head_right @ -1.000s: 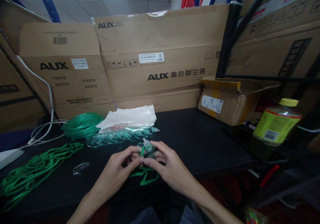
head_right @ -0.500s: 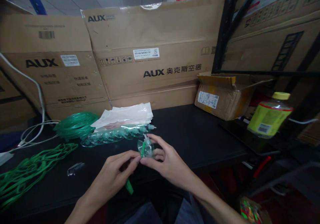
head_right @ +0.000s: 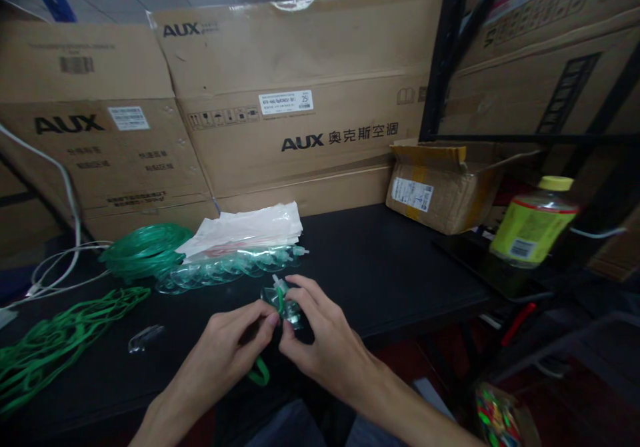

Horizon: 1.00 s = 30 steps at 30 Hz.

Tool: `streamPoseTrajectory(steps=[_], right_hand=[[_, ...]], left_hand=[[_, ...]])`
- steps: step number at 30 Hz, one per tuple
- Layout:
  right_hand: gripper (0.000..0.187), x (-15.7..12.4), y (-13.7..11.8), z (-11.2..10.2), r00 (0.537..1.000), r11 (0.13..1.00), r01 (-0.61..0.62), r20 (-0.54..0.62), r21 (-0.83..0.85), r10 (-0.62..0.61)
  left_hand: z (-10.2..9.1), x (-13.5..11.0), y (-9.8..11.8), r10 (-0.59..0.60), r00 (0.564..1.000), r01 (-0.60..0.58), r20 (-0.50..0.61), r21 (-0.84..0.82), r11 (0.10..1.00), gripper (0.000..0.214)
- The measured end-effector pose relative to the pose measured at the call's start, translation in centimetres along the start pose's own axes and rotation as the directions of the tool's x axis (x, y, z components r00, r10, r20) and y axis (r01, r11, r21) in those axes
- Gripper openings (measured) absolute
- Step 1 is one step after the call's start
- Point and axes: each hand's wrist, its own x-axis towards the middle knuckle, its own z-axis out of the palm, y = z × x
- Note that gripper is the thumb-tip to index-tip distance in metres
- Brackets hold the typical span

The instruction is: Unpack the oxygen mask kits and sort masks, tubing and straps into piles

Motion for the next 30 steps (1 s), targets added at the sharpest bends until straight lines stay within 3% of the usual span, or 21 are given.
streamPoseTrajectory(steps=[6,15,19,24,30], right_hand=[[0.017,-0.2,0.7,0.9,0.996,0.997,-0.07,0.062,0.022,0.068],[0.018,0.2,0.3,0.9,0.979,0.975,-0.201,0.046,0.095,0.198],[0.019,-0.4,0.7,1.0,0.989,0.99,-0.144,0.026,0.012,0.144],[0.028,-1.2,1.2,1.2,0.992,0.968,0.114,0.08,-0.225,-0.098],[0.025,-1.0,1.0,1.2,0.992,0.972,0.122,0.045,-0.203,-0.115]], left_hand=[[0.0,0.3,-0.1,0.039,0.999,-0.038,-0.008,0.075,0.996,0.021],[0.3,-0.2,0.0,0.295,0.952,-0.261,-0.084,0.289,0.921,0.023],[0.3,-0.1,0.0,0.17,0.981,-0.138,-0.095,0.283,0.949,0.023],[0.5,-0.1,-0.2,0.053,0.988,-0.01,-0.143,0.288,0.958,0.025],[0.4,-0.3,-0.2,0.124,0.99,-0.107,-0.067,0.217,0.97,0.018]])
